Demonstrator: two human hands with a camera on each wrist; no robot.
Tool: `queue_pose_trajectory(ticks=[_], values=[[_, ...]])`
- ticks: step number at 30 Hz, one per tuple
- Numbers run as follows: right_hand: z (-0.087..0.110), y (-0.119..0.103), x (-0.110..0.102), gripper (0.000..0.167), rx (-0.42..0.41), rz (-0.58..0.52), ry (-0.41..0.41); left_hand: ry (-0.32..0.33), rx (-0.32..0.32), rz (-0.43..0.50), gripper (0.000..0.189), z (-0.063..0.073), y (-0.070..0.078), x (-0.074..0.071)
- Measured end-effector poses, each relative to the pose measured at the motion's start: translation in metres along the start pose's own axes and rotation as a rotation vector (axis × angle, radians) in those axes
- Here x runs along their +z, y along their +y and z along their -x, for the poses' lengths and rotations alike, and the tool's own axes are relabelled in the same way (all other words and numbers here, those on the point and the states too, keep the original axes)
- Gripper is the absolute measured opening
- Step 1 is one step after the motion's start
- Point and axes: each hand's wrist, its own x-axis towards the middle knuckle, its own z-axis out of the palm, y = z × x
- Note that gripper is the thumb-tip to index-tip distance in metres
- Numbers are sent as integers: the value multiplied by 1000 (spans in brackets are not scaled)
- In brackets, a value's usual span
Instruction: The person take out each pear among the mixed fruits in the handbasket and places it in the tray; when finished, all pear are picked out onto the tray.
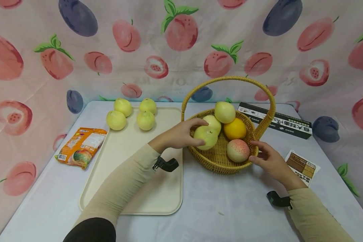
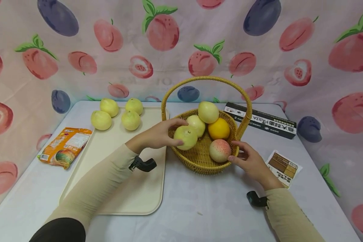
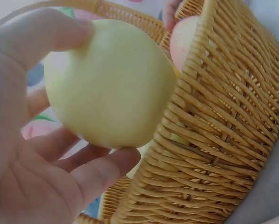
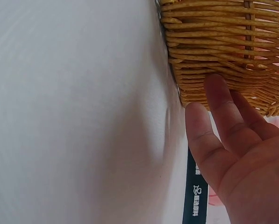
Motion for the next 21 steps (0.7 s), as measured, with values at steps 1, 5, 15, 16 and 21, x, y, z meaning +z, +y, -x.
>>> queue_pose_trajectory(ticks=[1, 5, 15, 16, 21], values=[[0, 0, 0, 59, 1, 1, -1, 5, 6, -1, 63, 3, 1, -1], [0, -1, 0, 59, 0, 5, -1, 23, 17, 3, 63, 15, 3, -5], [0, -2, 0, 59, -3, -6, 2, 68, 65, 143, 58, 43, -4, -13], [0, -1, 0, 59, -3, -6, 2, 75, 61, 151, 58, 47, -4, -14], [0, -2, 0, 59, 8, -3, -1, 108, 35, 198, 58, 64, -9, -22]])
